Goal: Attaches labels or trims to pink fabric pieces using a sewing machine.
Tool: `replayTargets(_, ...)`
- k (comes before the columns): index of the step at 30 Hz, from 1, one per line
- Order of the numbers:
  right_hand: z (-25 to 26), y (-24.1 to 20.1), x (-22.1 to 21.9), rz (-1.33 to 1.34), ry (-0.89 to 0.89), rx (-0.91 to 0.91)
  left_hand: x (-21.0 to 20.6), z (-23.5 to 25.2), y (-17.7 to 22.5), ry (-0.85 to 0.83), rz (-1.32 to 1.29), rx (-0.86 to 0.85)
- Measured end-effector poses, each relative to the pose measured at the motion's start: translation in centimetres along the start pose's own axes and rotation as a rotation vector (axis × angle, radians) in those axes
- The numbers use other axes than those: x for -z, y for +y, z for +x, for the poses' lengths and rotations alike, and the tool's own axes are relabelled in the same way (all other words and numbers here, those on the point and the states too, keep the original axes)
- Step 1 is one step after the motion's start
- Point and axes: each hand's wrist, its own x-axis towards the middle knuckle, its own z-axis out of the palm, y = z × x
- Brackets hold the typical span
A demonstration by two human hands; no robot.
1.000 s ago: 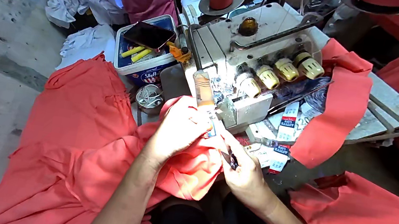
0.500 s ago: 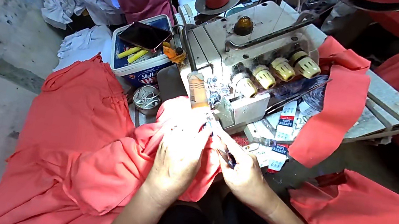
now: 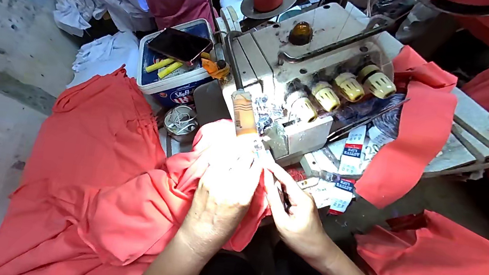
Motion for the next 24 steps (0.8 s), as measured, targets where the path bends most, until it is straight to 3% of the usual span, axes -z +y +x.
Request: replayTargets(24,-0.24,0.08,-0.36,0.073,0.062,-0.048,-0.48,0.35,-0.2,0.015,0.09,-0.017)
